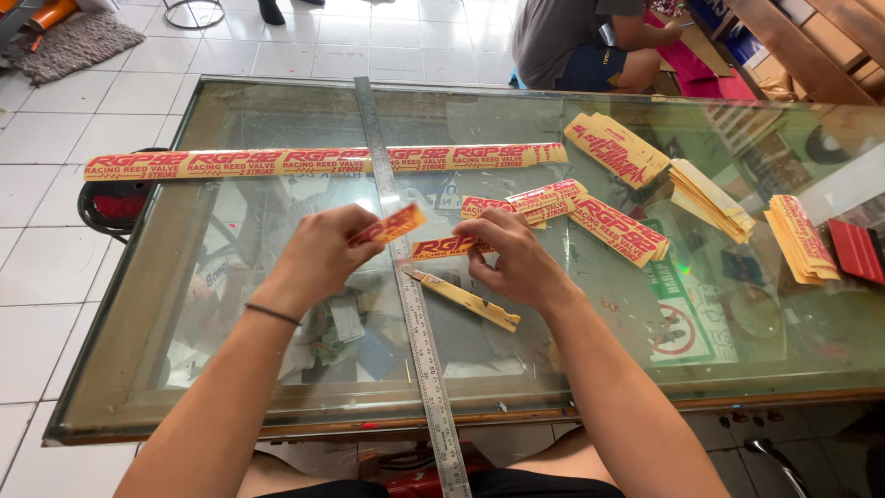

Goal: The person uses a metal ruler and a utility knife to measure and cut long strips of yellow stickers with red text into smaller rectangular pieces on a glass table. The cut pieces are stacked on the right side of the table.

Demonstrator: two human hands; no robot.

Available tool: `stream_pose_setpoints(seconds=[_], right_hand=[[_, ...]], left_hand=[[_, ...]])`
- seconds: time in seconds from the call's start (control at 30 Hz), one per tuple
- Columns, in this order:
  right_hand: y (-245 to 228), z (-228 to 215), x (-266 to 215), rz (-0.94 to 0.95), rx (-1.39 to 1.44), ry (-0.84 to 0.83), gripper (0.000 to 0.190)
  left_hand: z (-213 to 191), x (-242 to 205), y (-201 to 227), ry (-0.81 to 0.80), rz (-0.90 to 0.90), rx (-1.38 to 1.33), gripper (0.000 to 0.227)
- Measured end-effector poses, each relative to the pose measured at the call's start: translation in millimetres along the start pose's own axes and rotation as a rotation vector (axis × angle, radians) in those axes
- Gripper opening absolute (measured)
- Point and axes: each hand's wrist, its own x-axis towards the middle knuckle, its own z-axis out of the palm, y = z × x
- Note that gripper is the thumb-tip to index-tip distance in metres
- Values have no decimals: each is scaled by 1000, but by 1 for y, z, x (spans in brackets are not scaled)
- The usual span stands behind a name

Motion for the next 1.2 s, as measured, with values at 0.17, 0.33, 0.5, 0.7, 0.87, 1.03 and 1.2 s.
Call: stream_pose_setpoints(seconds=[0.17, 0.33, 0.5, 0.7, 0.87, 1.03, 1.2], right_hand=[[8, 11, 2, -16, -104, 81, 50], [21, 14, -3, 32, -238, 89, 44], [47, 23, -6, 124, -287, 114, 13], [50, 26, 0, 149, -232, 120, 14], [23, 7, 7, 185, -121, 163, 41], [53, -34, -7, 221, -61, 338, 57], [78, -48, -15, 563, -393, -62, 71]], left_hand=[[17, 35, 25, -244, 129, 43, 34], [18, 52, 50, -438, 215, 155, 50], [12, 56, 51, -370, 258, -86, 46], [42, 57, 19, -133, 222, -296, 38], [59, 68, 0, -86, 217, -317, 28], [46, 61, -3, -22, 156, -423, 35], [50, 73, -22, 63, 72, -629, 36]])
